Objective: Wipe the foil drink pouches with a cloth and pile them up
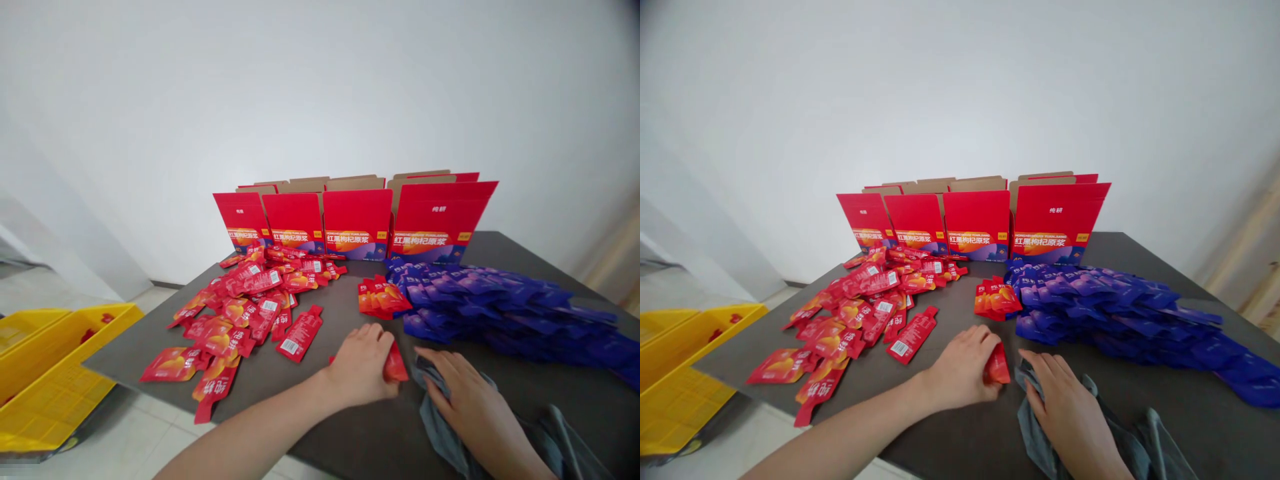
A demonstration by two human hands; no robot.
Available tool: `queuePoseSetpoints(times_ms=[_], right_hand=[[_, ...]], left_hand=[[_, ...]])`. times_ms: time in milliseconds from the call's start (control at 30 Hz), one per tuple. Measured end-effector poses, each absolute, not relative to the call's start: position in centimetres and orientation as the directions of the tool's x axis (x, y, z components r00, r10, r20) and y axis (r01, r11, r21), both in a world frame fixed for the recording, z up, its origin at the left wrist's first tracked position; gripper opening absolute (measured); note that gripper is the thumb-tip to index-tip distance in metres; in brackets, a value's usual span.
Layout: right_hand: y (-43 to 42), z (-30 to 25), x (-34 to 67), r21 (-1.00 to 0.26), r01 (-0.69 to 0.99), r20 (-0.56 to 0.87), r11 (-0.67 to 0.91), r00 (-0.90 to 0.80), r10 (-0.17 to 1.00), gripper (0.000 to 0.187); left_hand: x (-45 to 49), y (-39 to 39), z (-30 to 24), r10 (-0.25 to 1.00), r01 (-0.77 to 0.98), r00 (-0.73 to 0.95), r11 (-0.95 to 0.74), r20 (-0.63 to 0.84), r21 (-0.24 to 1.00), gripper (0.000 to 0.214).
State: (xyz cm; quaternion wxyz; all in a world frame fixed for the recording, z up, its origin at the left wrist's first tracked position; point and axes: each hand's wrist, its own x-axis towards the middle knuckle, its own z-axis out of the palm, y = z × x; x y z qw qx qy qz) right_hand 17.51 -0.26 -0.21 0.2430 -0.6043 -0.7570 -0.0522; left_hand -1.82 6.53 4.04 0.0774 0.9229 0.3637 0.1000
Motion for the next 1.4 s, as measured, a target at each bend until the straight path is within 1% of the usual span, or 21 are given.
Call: queuePoseSetpoints(times_ms=[67,133,200,233,267,333,400,467,533,600,667,733,800,867,933,1000,1033,1100,1133,1233,1400], right_hand=[[-0.3,-0.2,18.0,-0.164,0.937,0.428,0.307,-0.213,0.878,0.036],[-0.5,-0.3,18.4,-0.099,0.929,0.408,0.357,-0.289,0.866,0.032],[-0.6,-0.4,18.6,-0.043,0.928,0.392,0.369,-0.324,0.861,0.029],[-0.7,-0.5,18.6,-0.023,0.932,0.387,0.363,-0.326,0.862,0.029],[-0.8,-0.6,18.6,-0.004,0.936,0.384,0.353,-0.324,0.865,0.028],[-1.1,-0.8,18.7,0.027,0.946,0.38,0.324,-0.31,0.872,0.025],[-1.4,-1.0,18.7,0.041,0.954,0.377,0.296,-0.289,0.88,0.022],[-1.6,-1.1,18.7,0.039,0.958,0.381,0.284,-0.277,0.882,0.022],[-1.7,-1.2,18.6,0.025,0.959,0.387,0.282,-0.269,0.882,0.021],[-1.7,-1.4,18.7,-0.002,0.959,0.384,0.285,-0.262,0.885,0.022],[-1.7,-1.6,19.2,-0.057,0.959,0.368,0.279,-0.24,0.898,0.024],[-1.9,-1.6,20.3,-0.141,0.957,0.342,0.253,-0.193,0.92,0.026],[-2.3,-1.0,21.8,-0.219,0.962,0.343,0.165,-0.083,0.936,0.027],[-2.8,0.0,22.9,-0.28,0.958,0.377,0.055,0.057,0.924,0.031],[-3.0,1.4,22.9,-0.329,0.944,0.431,-0.003,0.153,0.889,0.034],[-2.7,2.6,21.1,-0.351,0.936,0.478,0.036,0.146,0.866,0.032],[-2.3,3.0,19.7,-0.343,0.936,0.492,0.078,0.108,0.864,0.029],[-1.2,3.2,16.3,-0.298,0.935,0.505,0.192,-0.016,0.863,0.02],[-0.5,3.1,14.8,-0.263,0.942,0.487,0.21,-0.059,0.871,0.018],[1.2,2.2,11.9,-0.196,0.961,0.414,0.194,-0.098,0.905,0.018],[1.4,1.3,12.9,-0.174,0.977,0.381,0.124,-0.05,0.923,0.022]], left_hand=[[-0.3,6.9,3.0,0.66,0.615,0.738,-0.744,0.143,0.262,0.053],[0.6,7.4,2.3,0.638,0.573,0.753,-0.756,0.161,0.315,0.063],[0.6,8.0,2.3,0.608,0.521,0.778,-0.765,0.159,0.377,0.074],[0.2,8.3,2.5,0.591,0.496,0.792,-0.769,0.152,0.403,0.075],[-0.5,8.6,2.9,0.58,0.482,0.802,-0.769,0.141,0.42,0.071],[-2.5,9.1,4.0,0.602,0.515,0.793,-0.744,0.094,0.426,0.055],[-4.9,9.6,5.0,0.703,0.64,0.711,-0.65,0.004,0.409,0.041],[-6.6,9.9,5.6,0.769,0.731,0.632,-0.548,-0.1,0.407,0.038],[-7.3,10.1,5.6,0.79,0.763,0.594,-0.493,-0.151,0.418,0.037],[-7.0,10.2,5.2,0.801,0.772,0.578,-0.474,-0.158,0.424,0.032],[-6.4,10.4,4.8,0.812,0.781,0.558,-0.445,-0.172,0.439,0.024],[-5.9,10.6,4.5,0.79,0.757,0.569,-0.395,-0.227,0.521,0.017],[-5.6,10.7,4.4,0.716,0.687,0.621,-0.302,-0.318,0.661,0.01],[-5.3,10.6,4.1,0.625,0.611,0.673,-0.167,-0.397,0.773,0.006],[-5.0,10.3,3.7,0.592,0.574,0.676,-0.051,-0.438,0.817,0.008],[-4.6,9.9,3.2,0.618,0.556,0.651,0.006,-0.44,0.831,0.012],[-4.4,9.8,2.8,0.632,0.537,0.647,0.02,-0.427,0.843,0.014],[-4.1,9.6,2.2,0.641,0.473,0.665,0.036,-0.383,0.88,0.017],[-4.0,9.5,1.8,0.636,0.435,0.682,0.043,-0.36,0.899,0.018],[-4.0,9.4,1.0,0.621,0.361,0.722,0.04,-0.307,0.932,0.017],[-4.0,9.4,0.4,0.626,0.356,0.728,0.006,-0.282,0.934,0.018]])
